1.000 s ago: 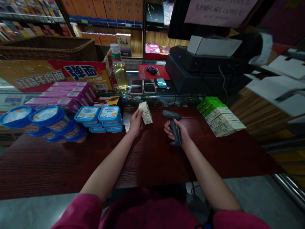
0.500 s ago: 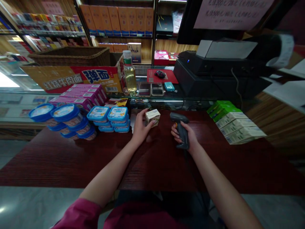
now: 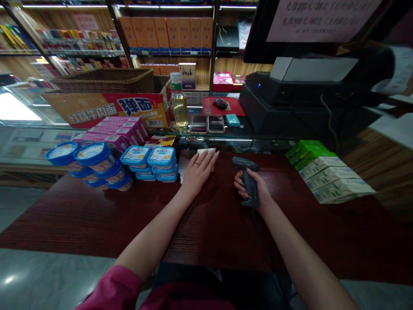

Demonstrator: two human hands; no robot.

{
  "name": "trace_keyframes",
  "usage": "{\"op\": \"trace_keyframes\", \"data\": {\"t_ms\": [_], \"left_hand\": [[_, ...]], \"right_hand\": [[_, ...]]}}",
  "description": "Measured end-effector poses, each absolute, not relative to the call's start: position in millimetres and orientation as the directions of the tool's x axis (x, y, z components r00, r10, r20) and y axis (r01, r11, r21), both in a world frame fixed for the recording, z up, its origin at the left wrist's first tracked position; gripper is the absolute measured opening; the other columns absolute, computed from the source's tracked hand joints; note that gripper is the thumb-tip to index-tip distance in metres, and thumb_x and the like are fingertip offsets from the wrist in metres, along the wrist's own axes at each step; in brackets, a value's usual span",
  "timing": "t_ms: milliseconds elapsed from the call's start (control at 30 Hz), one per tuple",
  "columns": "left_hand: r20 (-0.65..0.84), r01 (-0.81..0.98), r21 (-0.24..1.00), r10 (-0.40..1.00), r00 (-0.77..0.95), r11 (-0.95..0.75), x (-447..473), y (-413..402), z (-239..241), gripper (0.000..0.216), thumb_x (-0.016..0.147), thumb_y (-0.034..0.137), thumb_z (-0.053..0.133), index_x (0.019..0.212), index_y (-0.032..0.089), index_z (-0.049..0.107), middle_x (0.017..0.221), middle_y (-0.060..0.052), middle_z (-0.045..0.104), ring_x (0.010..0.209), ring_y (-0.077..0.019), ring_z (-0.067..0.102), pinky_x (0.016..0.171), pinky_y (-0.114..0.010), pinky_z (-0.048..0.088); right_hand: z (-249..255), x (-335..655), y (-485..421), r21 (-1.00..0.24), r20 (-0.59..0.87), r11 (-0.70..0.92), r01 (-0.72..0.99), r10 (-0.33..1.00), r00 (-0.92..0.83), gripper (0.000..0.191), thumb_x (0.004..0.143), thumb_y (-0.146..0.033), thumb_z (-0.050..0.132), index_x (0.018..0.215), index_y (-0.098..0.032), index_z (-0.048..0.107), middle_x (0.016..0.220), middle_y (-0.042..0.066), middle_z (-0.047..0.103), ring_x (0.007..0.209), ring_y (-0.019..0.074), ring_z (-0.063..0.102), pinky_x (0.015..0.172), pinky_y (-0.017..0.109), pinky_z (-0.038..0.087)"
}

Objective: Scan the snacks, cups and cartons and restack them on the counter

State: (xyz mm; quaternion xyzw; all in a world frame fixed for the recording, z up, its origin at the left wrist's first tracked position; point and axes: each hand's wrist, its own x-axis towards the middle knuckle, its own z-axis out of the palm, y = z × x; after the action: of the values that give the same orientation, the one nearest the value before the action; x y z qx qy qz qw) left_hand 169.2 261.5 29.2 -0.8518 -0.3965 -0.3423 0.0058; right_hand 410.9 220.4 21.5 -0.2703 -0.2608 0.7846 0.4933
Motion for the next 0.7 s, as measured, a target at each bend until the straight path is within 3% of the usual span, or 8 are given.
{"op": "trace_keyframes", "data": {"t_ms": [300, 500, 700], "left_hand": [[0.611, 0.788, 0.29, 0.738, 0.284, -0.544, 160, 284, 28, 0.061, 0.104, 0.012, 0.032, 0.162, 0.03, 0.033, 0.165, -0.004, 0.04, 0.158, -0.0252, 0.028, 0.13, -0.054, 0.021], [0.628, 0.801, 0.361, 0.76, 0.17, -0.478, 156, 302, 23, 0.06, 0.102, 0.012, 0.036, 0.16, 0.029, 0.039, 0.164, -0.005, 0.043, 0.156, -0.0292, 0.033, 0.128, -0.057, 0.024], [0.608, 0.78, 0.465, 0.791, 0.062, -0.418, 161, 316, 17, 0.058, 0.102, 0.009, 0.03, 0.158, 0.016, 0.042, 0.167, -0.013, 0.035, 0.16, -0.0293, 0.023, 0.129, -0.053, 0.026]], "right_hand": [[23, 411, 220, -0.661, -0.192, -0.384, -0.644, 0.917, -0.35, 0.02, 0.091, -0.038, 0.062, 0.09, -0.02, 0.055, 0.071, -0.001, 0.049, 0.05, 0.011, 0.04, 0.032, 0.015, 0.037], [24, 409, 220, -0.673, -0.198, -0.379, -0.635, 0.919, -0.34, 0.02, 0.092, -0.039, 0.062, 0.091, -0.02, 0.055, 0.073, 0.0, 0.049, 0.051, 0.011, 0.04, 0.032, 0.015, 0.038], [25, 408, 219, -0.678, -0.212, -0.379, -0.63, 0.921, -0.326, 0.02, 0.09, -0.038, 0.064, 0.091, -0.019, 0.057, 0.073, 0.0, 0.049, 0.052, 0.011, 0.041, 0.032, 0.015, 0.038]]}}
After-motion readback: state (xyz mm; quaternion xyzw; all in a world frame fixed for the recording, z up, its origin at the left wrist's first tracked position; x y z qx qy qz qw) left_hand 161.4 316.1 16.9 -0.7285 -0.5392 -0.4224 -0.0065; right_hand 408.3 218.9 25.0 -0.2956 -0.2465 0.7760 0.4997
